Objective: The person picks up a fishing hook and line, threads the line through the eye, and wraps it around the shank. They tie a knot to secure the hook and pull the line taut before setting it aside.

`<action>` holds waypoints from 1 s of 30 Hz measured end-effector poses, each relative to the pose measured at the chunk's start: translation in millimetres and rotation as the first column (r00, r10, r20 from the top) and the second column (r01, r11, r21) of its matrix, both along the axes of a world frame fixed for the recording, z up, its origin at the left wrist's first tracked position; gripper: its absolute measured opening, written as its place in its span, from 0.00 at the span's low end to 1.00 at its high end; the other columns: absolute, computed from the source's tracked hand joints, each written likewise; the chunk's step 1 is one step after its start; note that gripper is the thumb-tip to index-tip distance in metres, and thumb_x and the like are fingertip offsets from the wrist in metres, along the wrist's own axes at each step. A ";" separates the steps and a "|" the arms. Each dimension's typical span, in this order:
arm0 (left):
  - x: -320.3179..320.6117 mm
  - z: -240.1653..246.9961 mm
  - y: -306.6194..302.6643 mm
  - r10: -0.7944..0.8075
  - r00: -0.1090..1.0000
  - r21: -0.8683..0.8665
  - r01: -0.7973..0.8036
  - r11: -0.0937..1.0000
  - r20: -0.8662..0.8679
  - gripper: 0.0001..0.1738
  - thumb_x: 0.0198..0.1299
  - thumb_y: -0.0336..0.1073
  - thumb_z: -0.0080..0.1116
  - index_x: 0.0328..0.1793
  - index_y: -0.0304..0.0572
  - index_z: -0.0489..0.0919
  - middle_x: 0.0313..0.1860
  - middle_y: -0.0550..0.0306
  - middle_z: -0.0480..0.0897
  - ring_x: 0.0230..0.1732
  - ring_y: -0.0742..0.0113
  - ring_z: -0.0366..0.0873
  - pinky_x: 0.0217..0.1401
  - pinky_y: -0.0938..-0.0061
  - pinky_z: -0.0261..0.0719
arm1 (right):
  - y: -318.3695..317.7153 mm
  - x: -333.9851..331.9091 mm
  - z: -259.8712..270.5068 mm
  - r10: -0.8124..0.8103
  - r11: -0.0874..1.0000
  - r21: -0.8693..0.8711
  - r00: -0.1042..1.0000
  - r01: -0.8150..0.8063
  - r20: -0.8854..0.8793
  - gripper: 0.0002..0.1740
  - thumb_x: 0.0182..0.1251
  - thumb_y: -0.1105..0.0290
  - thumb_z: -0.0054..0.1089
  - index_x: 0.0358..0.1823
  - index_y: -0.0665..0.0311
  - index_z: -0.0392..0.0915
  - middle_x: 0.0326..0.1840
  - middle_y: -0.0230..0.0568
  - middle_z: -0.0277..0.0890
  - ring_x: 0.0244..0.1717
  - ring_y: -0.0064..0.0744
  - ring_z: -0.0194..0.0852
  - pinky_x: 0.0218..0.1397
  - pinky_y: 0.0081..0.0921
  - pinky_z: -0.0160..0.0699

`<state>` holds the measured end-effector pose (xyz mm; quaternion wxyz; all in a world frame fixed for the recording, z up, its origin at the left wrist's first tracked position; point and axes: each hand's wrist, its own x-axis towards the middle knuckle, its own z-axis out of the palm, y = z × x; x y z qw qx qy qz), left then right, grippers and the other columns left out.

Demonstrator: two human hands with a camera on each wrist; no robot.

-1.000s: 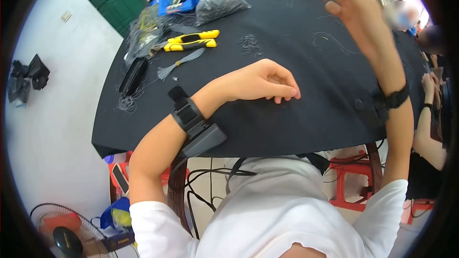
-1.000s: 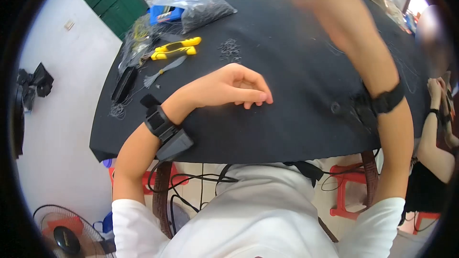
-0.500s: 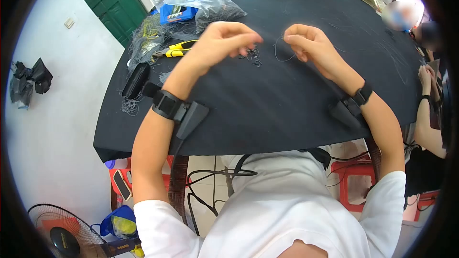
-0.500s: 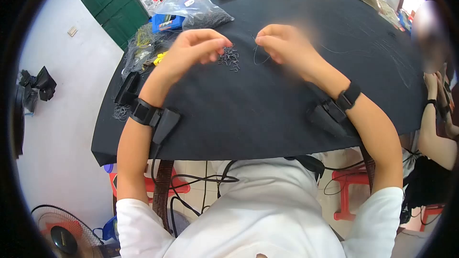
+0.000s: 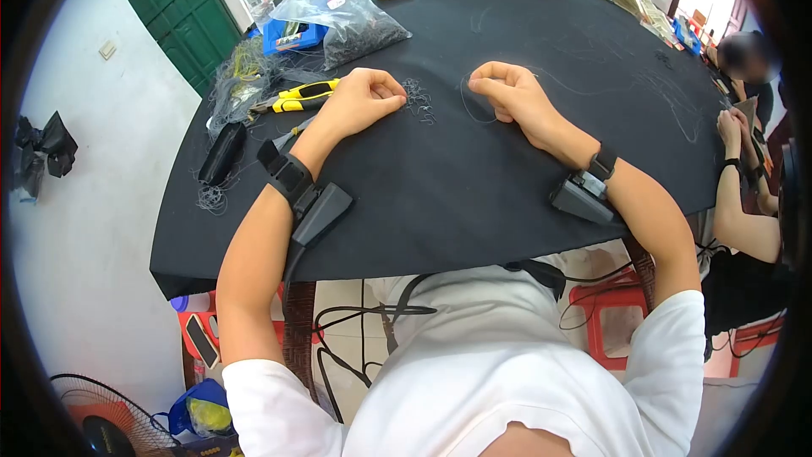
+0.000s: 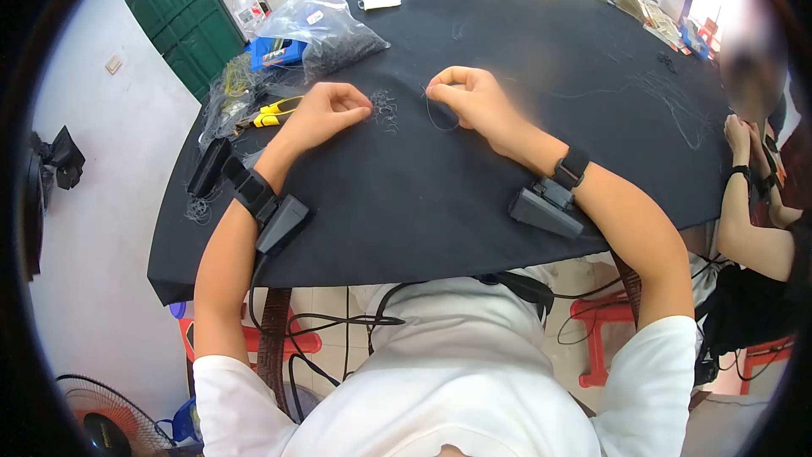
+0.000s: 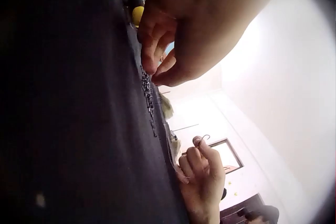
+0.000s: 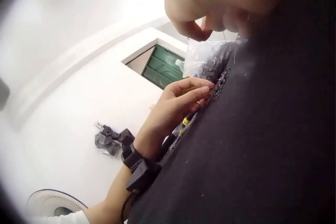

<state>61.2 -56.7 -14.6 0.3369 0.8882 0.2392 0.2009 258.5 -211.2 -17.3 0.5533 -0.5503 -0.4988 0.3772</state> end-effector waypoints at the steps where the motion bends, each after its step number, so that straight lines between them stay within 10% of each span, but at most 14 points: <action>1: 0.4 0.0 -1.2 -0.009 0.999 0.002 0.009 1.000 0.039 0.10 0.49 0.34 0.61 0.36 0.35 0.82 0.25 0.60 0.81 0.27 0.77 0.76 0.33 0.81 0.74 | -0.2 -0.5 0.2 0.002 1.000 0.005 1.000 -0.002 0.006 0.08 0.60 0.65 0.56 0.36 0.62 0.75 0.17 0.18 0.59 0.16 0.08 0.48 0.18 0.11 0.45; 26: 6.6 2.5 -29.1 -0.183 0.982 0.232 0.189 0.954 -0.044 0.08 0.45 0.34 0.63 0.30 0.39 0.81 0.25 0.55 0.78 0.27 0.68 0.74 0.32 0.75 0.73 | -1.0 -6.0 -0.7 0.043 0.993 0.101 0.988 -0.059 0.150 0.07 0.60 0.66 0.58 0.34 0.62 0.76 0.15 0.18 0.62 0.16 0.08 0.51 0.18 0.11 0.47; 30: 8.9 8.5 -37.9 -0.141 0.990 0.187 0.144 0.972 -0.031 0.05 0.45 0.29 0.63 0.30 0.37 0.80 0.24 0.64 0.76 0.24 0.80 0.67 0.28 0.83 0.67 | 2.5 0.3 -6.0 0.047 0.985 0.155 0.987 -0.071 0.153 0.07 0.60 0.68 0.59 0.34 0.63 0.76 0.17 0.18 0.64 0.17 0.07 0.55 0.19 0.11 0.52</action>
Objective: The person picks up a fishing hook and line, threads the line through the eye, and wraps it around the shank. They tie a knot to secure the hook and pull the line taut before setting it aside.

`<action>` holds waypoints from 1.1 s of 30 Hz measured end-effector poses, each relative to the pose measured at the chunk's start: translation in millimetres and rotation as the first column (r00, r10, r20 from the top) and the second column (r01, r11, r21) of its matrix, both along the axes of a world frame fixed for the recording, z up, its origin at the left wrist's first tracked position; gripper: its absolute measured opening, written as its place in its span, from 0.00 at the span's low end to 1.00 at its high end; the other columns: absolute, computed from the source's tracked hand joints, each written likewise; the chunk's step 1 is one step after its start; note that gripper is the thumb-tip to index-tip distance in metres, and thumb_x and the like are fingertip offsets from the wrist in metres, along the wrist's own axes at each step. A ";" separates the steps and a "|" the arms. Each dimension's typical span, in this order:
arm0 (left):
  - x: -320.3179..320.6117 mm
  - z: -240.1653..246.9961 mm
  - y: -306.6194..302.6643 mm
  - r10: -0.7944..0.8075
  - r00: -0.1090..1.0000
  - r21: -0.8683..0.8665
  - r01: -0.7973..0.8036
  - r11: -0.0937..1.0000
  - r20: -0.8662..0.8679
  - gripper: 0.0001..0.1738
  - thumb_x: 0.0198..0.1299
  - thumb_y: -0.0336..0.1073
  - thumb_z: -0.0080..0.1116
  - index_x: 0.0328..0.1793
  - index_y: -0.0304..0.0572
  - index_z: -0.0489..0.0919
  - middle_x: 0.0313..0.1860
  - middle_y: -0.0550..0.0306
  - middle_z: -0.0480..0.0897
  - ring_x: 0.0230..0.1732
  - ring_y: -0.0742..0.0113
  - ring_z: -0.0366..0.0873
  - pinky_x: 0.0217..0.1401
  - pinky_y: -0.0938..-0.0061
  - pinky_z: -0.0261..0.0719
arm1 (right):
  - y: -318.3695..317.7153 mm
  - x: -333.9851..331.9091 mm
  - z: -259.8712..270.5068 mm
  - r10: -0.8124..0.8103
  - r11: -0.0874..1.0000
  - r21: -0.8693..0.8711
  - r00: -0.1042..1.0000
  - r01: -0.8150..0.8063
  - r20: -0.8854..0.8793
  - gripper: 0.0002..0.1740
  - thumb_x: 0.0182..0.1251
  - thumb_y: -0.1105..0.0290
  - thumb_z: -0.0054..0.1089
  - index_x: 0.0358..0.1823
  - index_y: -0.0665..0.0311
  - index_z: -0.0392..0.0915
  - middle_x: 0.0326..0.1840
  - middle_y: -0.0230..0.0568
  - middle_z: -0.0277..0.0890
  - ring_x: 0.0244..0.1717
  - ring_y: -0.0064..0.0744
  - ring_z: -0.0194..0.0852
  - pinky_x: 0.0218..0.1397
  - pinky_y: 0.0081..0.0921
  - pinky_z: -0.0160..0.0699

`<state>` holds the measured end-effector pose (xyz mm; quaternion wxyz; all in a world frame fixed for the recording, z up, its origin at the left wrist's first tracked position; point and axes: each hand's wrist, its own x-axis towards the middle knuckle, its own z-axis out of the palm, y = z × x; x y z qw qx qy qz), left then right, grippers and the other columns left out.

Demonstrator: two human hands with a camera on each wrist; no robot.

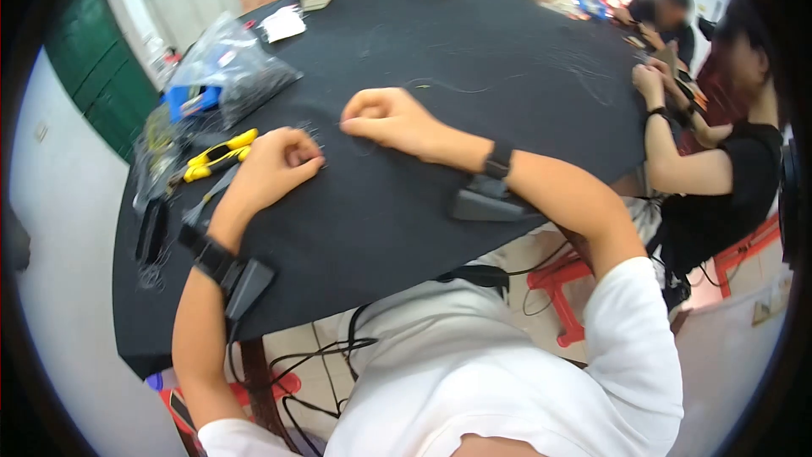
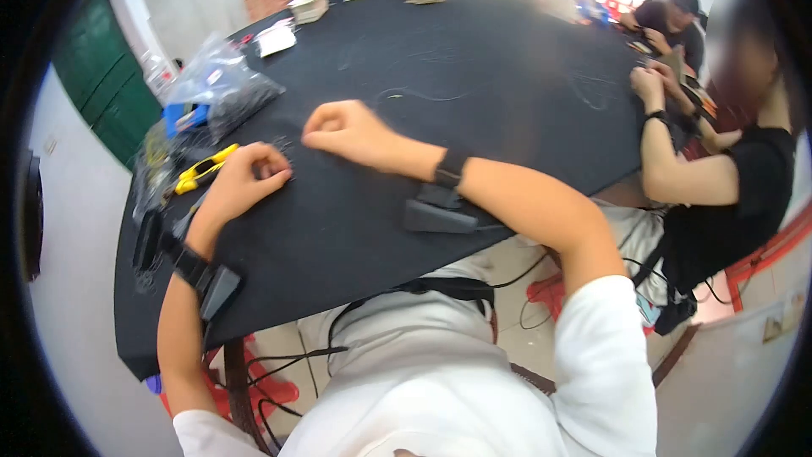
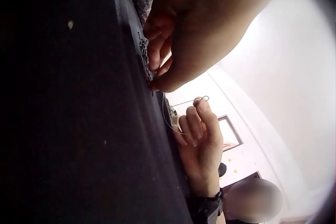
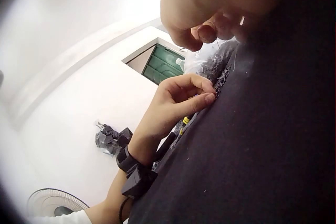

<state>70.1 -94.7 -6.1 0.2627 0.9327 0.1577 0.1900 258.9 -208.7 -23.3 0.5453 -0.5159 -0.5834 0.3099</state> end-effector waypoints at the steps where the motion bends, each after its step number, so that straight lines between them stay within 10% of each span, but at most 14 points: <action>1: -1.3 3.4 -4.1 0.013 1.000 -0.003 -0.013 1.000 -0.023 0.06 0.45 0.29 0.63 0.30 0.36 0.80 0.24 0.64 0.76 0.23 0.80 0.67 0.27 0.84 0.66 | -0.1 -1.4 1.4 0.001 1.000 -0.008 1.000 -0.001 -0.020 0.07 0.60 0.68 0.59 0.34 0.63 0.75 0.17 0.18 0.64 0.18 0.07 0.56 0.19 0.11 0.53; 33: -0.9 2.7 0.9 0.047 0.998 0.001 -0.047 0.999 0.029 0.10 0.45 0.28 0.57 0.35 0.33 0.82 0.24 0.54 0.82 0.27 0.74 0.79 0.34 0.81 0.76 | -6.3 -7.5 10.5 0.017 0.994 -0.104 1.000 -0.020 -0.026 0.08 0.61 0.65 0.57 0.34 0.63 0.75 0.15 0.18 0.62 0.15 0.08 0.49 0.18 0.11 0.45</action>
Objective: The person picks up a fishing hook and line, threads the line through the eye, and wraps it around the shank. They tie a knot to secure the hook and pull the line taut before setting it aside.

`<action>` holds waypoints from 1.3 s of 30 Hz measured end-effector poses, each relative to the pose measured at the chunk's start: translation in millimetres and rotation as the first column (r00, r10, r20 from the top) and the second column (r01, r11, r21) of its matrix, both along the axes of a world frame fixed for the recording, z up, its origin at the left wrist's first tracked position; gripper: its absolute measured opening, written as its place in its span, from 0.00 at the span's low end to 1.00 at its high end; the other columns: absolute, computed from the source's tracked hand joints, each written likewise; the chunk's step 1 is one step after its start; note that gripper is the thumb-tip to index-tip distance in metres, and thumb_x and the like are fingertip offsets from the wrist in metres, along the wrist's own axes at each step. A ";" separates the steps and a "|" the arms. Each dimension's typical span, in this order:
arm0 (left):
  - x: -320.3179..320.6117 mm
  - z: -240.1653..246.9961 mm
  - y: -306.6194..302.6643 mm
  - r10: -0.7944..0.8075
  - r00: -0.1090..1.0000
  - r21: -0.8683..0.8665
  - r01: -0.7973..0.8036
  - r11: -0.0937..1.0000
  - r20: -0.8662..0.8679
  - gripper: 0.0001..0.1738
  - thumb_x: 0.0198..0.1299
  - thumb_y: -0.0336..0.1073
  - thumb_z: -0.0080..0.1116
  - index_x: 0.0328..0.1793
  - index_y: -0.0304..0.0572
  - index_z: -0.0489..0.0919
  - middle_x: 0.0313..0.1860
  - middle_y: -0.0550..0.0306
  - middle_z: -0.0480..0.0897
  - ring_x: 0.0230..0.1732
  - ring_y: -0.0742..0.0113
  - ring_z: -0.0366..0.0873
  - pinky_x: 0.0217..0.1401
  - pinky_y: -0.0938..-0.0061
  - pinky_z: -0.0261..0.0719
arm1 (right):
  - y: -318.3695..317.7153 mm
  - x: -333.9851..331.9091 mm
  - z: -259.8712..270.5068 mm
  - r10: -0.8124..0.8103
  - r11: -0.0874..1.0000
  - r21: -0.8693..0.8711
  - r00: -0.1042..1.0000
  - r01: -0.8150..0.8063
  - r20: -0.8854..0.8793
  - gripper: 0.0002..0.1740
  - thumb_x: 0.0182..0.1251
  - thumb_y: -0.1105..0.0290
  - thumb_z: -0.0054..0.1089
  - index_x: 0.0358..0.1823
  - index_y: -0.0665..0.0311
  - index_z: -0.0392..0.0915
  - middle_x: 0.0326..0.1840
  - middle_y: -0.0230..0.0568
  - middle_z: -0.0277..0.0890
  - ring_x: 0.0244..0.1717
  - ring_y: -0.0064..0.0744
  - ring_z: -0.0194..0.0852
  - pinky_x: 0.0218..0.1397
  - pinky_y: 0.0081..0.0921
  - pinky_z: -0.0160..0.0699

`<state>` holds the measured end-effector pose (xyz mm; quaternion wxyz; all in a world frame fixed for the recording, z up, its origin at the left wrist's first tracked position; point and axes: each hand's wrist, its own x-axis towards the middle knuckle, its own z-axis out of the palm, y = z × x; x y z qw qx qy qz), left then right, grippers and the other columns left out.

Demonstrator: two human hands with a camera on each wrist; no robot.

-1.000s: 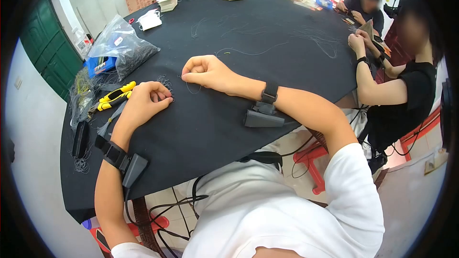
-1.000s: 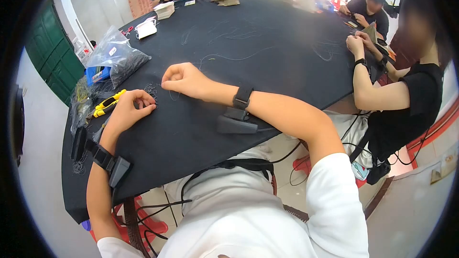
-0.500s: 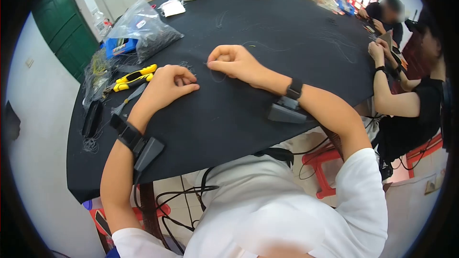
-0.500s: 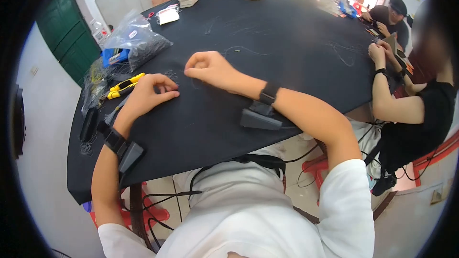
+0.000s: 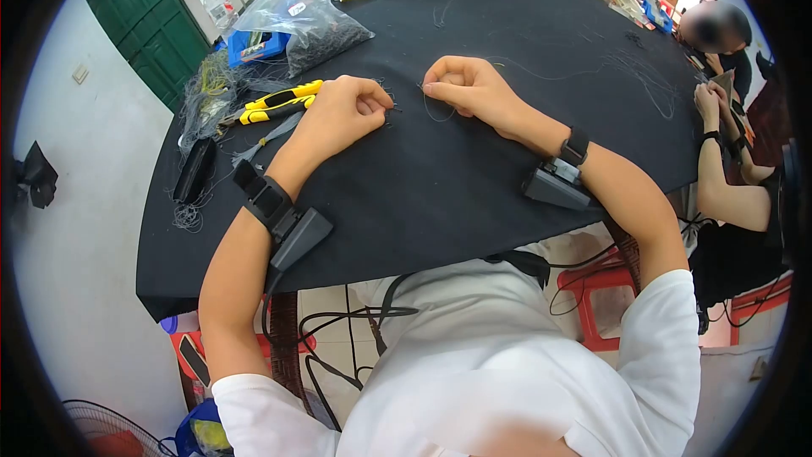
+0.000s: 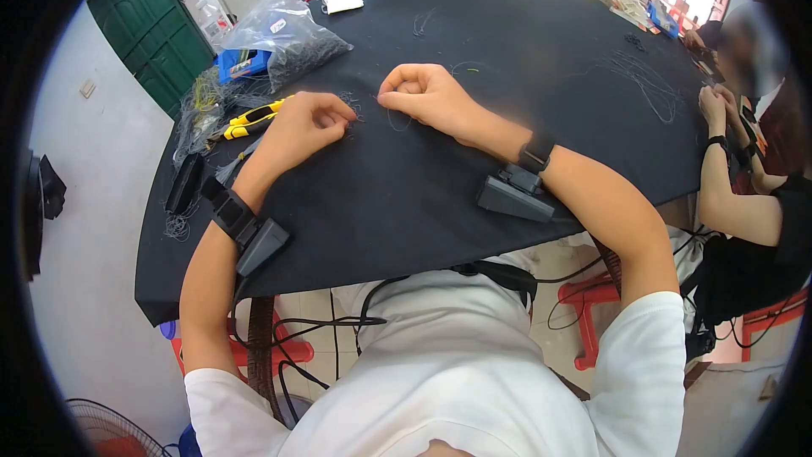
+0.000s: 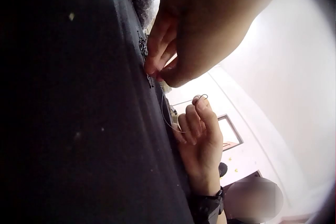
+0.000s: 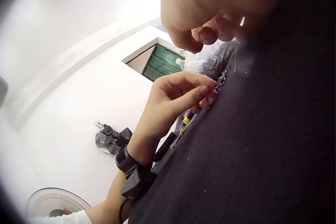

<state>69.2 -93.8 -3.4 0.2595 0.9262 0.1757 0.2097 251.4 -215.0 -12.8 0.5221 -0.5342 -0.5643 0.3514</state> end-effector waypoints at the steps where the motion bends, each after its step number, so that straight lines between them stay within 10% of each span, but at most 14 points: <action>1: 0.5 0.3 0.2 0.013 1.000 -0.033 -0.012 0.999 0.023 0.11 0.46 0.28 0.57 0.37 0.33 0.82 0.26 0.55 0.82 0.28 0.74 0.79 0.35 0.81 0.76 | -0.1 -0.4 0.0 0.000 1.000 0.001 1.000 0.000 -0.002 0.08 0.61 0.65 0.57 0.34 0.63 0.75 0.15 0.19 0.62 0.15 0.08 0.49 0.18 0.11 0.45; 9: 2.8 4.8 -13.3 0.062 0.968 -0.637 0.111 0.763 0.243 0.16 0.53 0.34 0.60 0.49 0.38 0.78 0.41 0.59 0.82 0.39 0.78 0.77 0.36 0.87 0.67 | 5.0 4.5 -6.3 0.116 0.992 0.035 0.990 -0.119 0.077 0.07 0.60 0.69 0.58 0.36 0.65 0.76 0.22 0.22 0.71 0.22 0.07 0.61 0.23 0.08 0.54; 16: 8.0 -4.2 -20.4 0.040 0.971 -0.667 0.134 0.733 0.238 0.15 0.54 0.35 0.60 0.47 0.39 0.79 0.41 0.57 0.83 0.41 0.76 0.79 0.37 0.85 0.67 | 5.0 4.0 -6.7 0.123 0.989 0.079 0.992 -0.123 0.008 0.07 0.57 0.72 0.60 0.33 0.69 0.75 0.25 0.28 0.73 0.25 0.12 0.68 0.29 0.10 0.65; 39: 7.9 -2.3 -25.4 -0.202 0.975 -0.553 0.218 0.804 0.090 0.16 0.54 0.32 0.59 0.48 0.33 0.78 0.42 0.53 0.81 0.40 0.74 0.78 0.42 0.83 0.74 | -3.2 -5.2 2.3 0.118 0.965 0.230 0.992 -0.126 0.050 0.07 0.63 0.68 0.56 0.36 0.64 0.73 0.18 0.22 0.64 0.17 0.09 0.57 0.20 0.11 0.54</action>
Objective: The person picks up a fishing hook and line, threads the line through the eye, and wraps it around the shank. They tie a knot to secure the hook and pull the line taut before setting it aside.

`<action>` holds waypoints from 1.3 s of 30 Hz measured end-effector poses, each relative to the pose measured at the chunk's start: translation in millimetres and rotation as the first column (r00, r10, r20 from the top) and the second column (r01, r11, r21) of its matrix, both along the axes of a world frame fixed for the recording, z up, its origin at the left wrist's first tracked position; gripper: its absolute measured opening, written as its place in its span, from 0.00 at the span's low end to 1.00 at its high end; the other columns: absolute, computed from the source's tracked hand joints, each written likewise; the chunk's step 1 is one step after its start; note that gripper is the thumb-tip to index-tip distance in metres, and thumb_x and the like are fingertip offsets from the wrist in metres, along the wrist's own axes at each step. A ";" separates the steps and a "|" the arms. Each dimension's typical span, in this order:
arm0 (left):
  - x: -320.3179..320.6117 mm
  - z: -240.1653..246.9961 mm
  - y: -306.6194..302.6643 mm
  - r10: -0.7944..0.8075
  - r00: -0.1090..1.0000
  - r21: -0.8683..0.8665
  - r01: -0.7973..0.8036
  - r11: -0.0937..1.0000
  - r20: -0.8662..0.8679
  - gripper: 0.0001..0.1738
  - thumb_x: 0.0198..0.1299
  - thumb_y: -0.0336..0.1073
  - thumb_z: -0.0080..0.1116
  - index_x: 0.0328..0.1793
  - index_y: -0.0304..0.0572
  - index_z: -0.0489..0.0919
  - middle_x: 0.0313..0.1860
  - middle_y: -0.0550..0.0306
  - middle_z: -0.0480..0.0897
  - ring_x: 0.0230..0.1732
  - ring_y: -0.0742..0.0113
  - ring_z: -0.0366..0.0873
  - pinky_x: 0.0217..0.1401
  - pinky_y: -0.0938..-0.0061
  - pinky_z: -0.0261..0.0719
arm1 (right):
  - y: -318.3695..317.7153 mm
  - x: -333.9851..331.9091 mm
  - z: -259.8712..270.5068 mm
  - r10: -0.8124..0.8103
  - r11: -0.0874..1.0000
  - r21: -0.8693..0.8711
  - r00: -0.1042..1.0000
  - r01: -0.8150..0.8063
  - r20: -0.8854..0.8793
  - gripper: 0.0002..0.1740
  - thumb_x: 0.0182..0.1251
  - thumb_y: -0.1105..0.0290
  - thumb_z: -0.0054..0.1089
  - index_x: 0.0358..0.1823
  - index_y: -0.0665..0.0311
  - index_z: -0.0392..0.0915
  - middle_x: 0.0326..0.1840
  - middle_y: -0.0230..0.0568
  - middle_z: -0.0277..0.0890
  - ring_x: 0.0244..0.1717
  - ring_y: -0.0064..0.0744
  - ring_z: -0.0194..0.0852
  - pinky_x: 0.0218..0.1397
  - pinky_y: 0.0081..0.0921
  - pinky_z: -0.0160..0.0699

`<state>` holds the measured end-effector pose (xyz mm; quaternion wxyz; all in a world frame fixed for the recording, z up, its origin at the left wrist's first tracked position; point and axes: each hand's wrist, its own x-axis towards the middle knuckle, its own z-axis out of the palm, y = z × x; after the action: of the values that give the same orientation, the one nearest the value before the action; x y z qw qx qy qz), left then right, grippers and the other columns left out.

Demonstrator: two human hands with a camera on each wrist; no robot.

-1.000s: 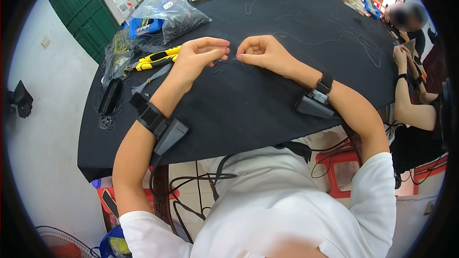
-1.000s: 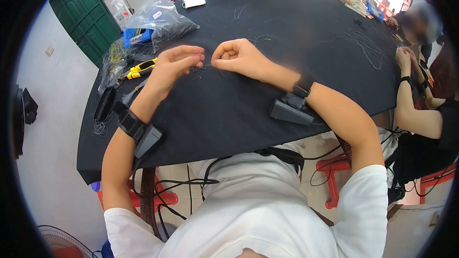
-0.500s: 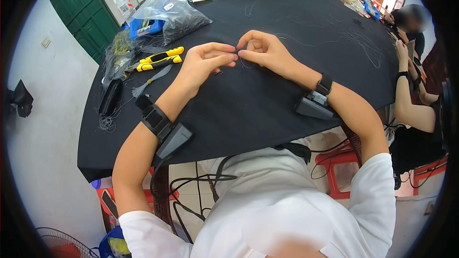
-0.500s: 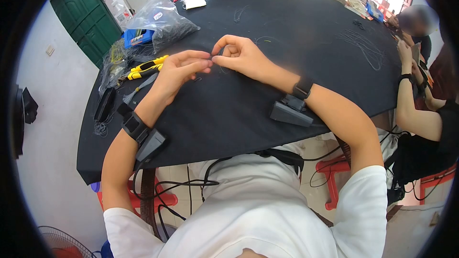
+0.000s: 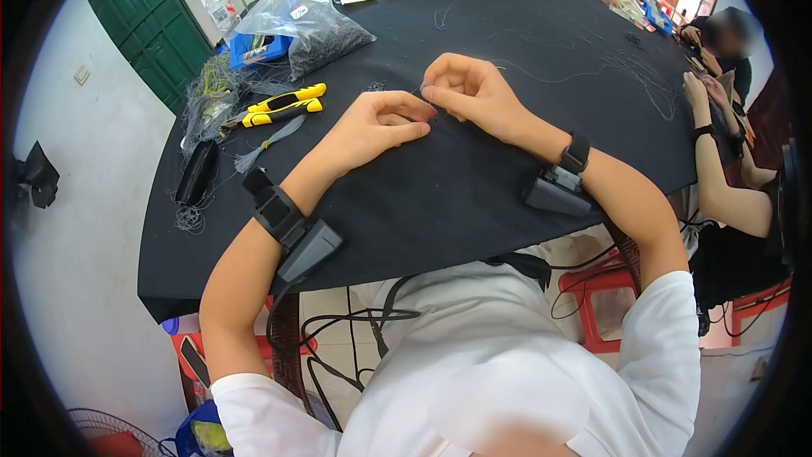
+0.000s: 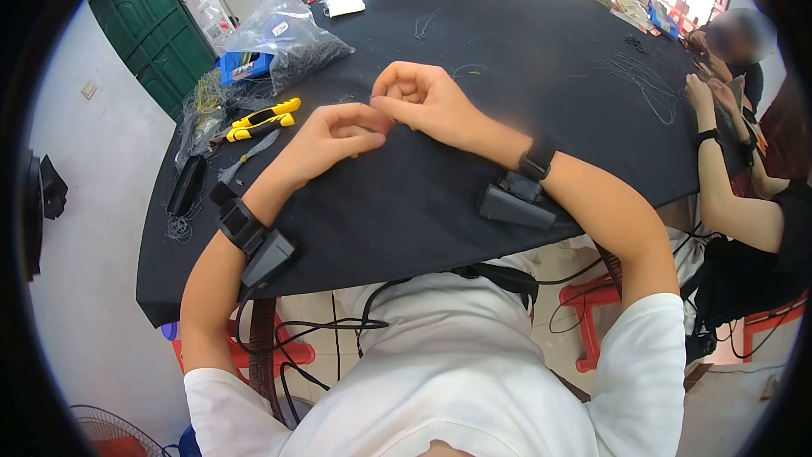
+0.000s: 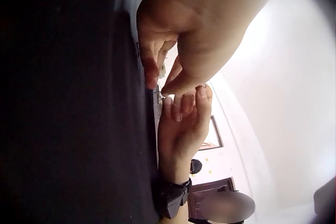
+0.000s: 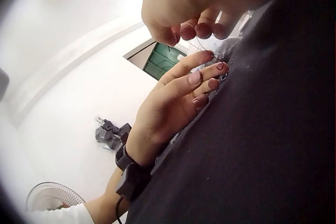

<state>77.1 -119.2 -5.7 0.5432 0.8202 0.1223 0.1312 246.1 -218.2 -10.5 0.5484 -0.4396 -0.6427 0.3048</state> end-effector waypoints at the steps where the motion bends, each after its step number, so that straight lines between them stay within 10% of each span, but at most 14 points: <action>1: -0.2 0.1 -0.7 -0.002 1.000 0.003 0.002 1.000 0.001 0.15 0.54 0.32 0.59 0.48 0.33 0.78 0.41 0.53 0.81 0.40 0.74 0.78 0.42 0.84 0.74 | -0.6 -0.8 -0.1 0.026 1.000 -0.001 1.000 -0.026 -0.008 0.07 0.63 0.69 0.56 0.36 0.64 0.73 0.18 0.22 0.65 0.17 0.09 0.57 0.20 0.11 0.54; 39: -1.3 -2.2 6.2 0.258 0.959 -0.270 -0.219 0.938 0.116 0.17 0.57 0.35 0.59 0.51 0.37 0.77 0.45 0.55 0.81 0.46 0.74 0.78 0.42 0.86 0.70 | 1.8 3.7 -3.6 -0.274 0.962 0.017 0.960 0.273 0.057 0.08 0.57 0.67 0.60 0.34 0.64 0.77 0.24 0.26 0.73 0.25 0.11 0.66 0.29 0.12 0.63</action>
<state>75.8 -113.0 -7.8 0.6314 0.7107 0.1958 0.2406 249.8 -216.5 -14.1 0.5681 -0.5304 -0.5931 0.2101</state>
